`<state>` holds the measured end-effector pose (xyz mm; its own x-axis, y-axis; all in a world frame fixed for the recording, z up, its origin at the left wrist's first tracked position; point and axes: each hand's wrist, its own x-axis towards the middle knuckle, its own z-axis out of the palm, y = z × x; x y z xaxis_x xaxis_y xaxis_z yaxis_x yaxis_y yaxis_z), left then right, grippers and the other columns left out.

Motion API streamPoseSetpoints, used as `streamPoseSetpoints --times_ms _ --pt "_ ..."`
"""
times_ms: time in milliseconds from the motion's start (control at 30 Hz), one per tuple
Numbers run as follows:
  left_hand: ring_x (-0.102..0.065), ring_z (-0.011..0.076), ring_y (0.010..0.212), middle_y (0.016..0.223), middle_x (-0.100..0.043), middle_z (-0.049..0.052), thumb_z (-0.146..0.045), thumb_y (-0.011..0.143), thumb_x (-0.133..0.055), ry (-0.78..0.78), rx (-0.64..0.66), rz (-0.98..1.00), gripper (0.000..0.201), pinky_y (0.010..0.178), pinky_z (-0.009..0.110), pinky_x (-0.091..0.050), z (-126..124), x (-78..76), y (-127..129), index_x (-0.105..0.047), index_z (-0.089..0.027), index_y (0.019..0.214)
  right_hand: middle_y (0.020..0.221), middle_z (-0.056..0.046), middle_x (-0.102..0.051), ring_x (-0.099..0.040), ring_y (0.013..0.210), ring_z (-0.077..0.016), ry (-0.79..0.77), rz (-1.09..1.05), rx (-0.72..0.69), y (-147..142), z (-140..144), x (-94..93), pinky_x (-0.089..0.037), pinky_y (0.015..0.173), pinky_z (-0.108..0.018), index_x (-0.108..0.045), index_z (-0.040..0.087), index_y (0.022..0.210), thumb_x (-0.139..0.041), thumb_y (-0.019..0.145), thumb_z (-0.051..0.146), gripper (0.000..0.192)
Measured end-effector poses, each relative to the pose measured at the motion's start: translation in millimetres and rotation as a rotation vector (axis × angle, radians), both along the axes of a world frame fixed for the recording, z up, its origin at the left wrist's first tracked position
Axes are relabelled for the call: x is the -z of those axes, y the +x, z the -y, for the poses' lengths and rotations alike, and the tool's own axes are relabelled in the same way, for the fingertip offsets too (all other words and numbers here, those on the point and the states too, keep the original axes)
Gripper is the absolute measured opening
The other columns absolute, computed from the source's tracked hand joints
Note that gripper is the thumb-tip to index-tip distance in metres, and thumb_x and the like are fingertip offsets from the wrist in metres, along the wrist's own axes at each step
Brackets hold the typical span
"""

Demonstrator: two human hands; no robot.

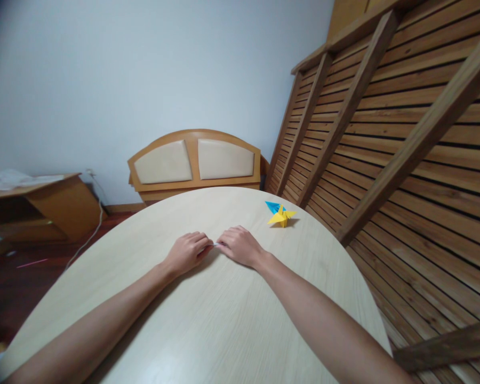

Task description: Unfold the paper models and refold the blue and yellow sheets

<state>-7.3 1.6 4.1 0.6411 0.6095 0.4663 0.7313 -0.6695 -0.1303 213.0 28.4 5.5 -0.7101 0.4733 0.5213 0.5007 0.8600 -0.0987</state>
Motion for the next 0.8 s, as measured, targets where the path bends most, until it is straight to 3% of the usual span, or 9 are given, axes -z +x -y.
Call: streamPoseSetpoints --times_ms 233,800 --pt "-0.061 0.0181 0.076 0.082 -0.067 0.005 -0.025 0.101 -0.047 0.004 -0.023 -0.049 0.024 0.066 0.030 -0.041 3 -3.8 2 -0.065 -0.019 0.087 0.084 -0.006 -0.074 -0.064 0.081 -0.0181 0.055 0.019 0.011 -1 0 -1.8 -0.038 0.076 -0.032 -0.072 0.017 0.088 -0.059 0.098 0.031 0.021" --pt "-0.065 0.0170 0.073 0.083 -0.071 0.004 -0.027 0.101 -0.049 -0.105 -0.114 0.001 0.024 0.067 0.028 -0.044 -5 -5.3 -8 -0.070 -0.020 0.091 0.087 -0.005 -0.076 -0.066 0.085 -0.0196 -0.029 0.013 0.053 15 -12 -1.9 -0.039 0.081 -0.033 -0.074 0.019 0.090 -0.063 0.096 0.032 0.018"
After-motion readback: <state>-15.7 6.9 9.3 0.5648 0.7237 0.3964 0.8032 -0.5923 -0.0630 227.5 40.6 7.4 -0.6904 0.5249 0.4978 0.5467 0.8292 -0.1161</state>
